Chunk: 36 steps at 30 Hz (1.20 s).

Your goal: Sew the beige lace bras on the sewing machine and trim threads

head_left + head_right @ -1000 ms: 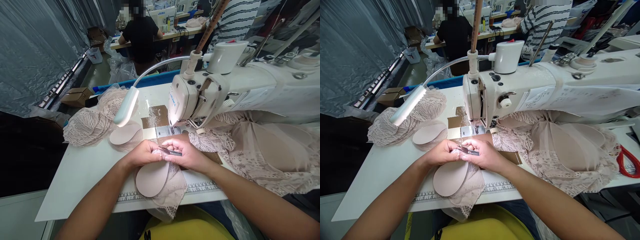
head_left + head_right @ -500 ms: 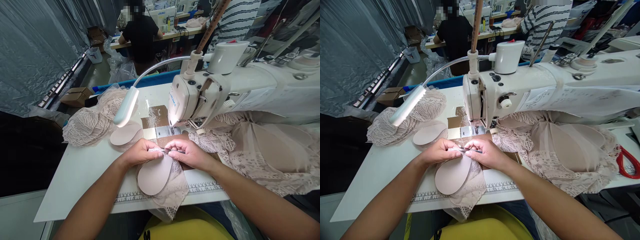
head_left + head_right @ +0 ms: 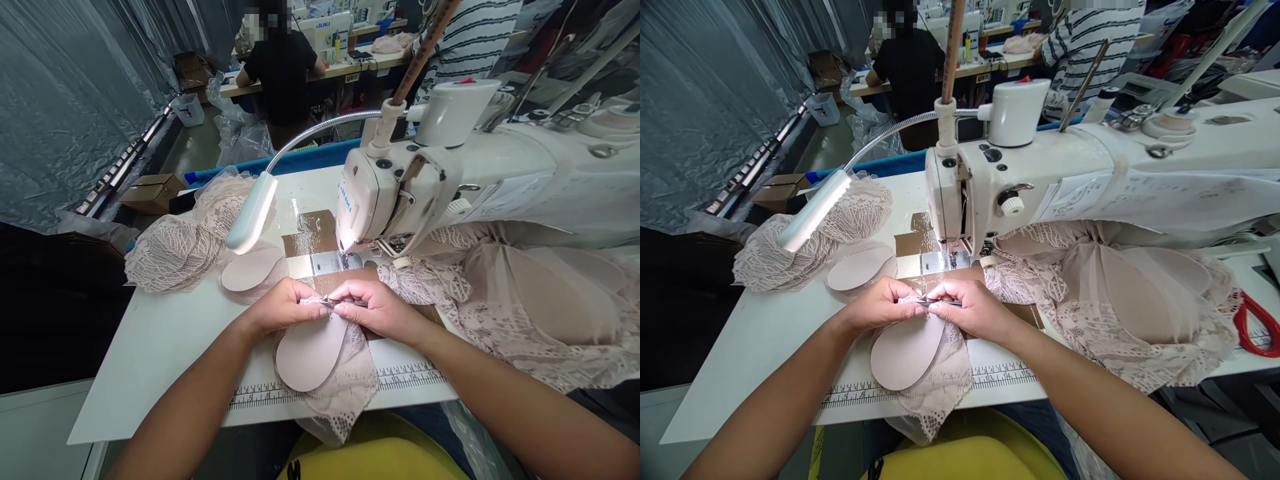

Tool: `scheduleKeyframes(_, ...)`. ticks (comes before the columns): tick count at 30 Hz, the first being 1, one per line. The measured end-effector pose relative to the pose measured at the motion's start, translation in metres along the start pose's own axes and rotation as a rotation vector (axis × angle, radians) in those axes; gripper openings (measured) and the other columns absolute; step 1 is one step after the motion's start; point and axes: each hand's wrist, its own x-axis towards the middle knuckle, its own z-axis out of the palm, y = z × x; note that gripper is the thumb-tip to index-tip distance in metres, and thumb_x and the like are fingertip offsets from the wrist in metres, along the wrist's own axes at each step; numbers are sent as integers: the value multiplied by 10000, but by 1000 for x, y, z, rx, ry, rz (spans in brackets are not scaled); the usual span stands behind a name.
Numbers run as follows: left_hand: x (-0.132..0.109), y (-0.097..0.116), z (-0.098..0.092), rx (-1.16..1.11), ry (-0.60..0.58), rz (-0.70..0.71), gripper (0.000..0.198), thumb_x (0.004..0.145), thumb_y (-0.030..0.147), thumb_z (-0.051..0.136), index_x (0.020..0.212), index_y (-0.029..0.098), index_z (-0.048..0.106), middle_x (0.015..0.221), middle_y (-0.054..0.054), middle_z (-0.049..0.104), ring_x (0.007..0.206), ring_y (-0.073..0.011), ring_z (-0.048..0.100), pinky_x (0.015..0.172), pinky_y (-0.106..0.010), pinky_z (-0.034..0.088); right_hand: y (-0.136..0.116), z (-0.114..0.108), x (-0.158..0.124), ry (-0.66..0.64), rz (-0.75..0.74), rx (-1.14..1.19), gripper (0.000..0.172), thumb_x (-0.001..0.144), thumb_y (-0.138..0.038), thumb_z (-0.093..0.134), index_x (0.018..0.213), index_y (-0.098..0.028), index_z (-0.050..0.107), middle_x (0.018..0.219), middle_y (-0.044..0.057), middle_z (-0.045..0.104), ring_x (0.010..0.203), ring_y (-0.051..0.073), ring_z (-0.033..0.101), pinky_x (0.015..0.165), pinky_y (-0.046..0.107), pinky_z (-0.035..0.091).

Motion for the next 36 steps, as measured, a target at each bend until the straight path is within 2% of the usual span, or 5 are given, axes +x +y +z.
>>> scheduleKeyframes(17, -1, 3, 2, 99, 49, -26, 308, 740, 380, 679, 651, 131, 522, 584, 45, 395, 537, -69, 325, 485, -209, 236, 2, 6, 3, 90, 34, 11, 189, 850, -335, 576, 926, -179, 651, 847, 33, 661, 776, 159, 619, 701, 289, 491)
scheduleKeyframes(21, -3, 4, -1, 97, 46, 13, 314, 754, 359, 669, 627, 137, 486, 583, 51, 373, 548, -69, 314, 496, -209, 232, 4, 9, 3, 44, 82, 95, 380, 781, -352, 666, 1111, -192, 566, 941, 37, 654, 855, 173, 629, 757, 301, 503)
scheduleKeyframes(26, -6, 6, -5, 127, 55, 1, 235, 755, 319, 662, 679, 132, 544, 631, 20, 495, 589, -86, 399, 536, -207, 294, 5, 10, 4, 29, 78, 58, 209, 819, -309, 609, 986, -185, 598, 899, 35, 646, 804, 162, 607, 726, 294, 491)
scheduleKeyframes(29, -7, 6, -7, 133, 51, -9, 211, 758, 317, 658, 703, 123, 595, 670, -4, 541, 628, -100, 436, 581, -218, 334, 6, 6, 3, 14, 90, 44, 248, 800, -337, 638, 989, -181, 598, 805, 12, 612, 720, 143, 578, 653, 268, 472)
scheduleKeyframes(36, -5, 7, -7, 111, -14, -17, 286, 780, 331, 628, 601, 124, 545, 589, 28, 416, 577, -85, 334, 539, -227, 258, 4, 0, 0, -40, 57, 27, 283, 853, -396, 572, 1030, -179, 614, 824, 23, 620, 715, 139, 579, 643, 264, 467)
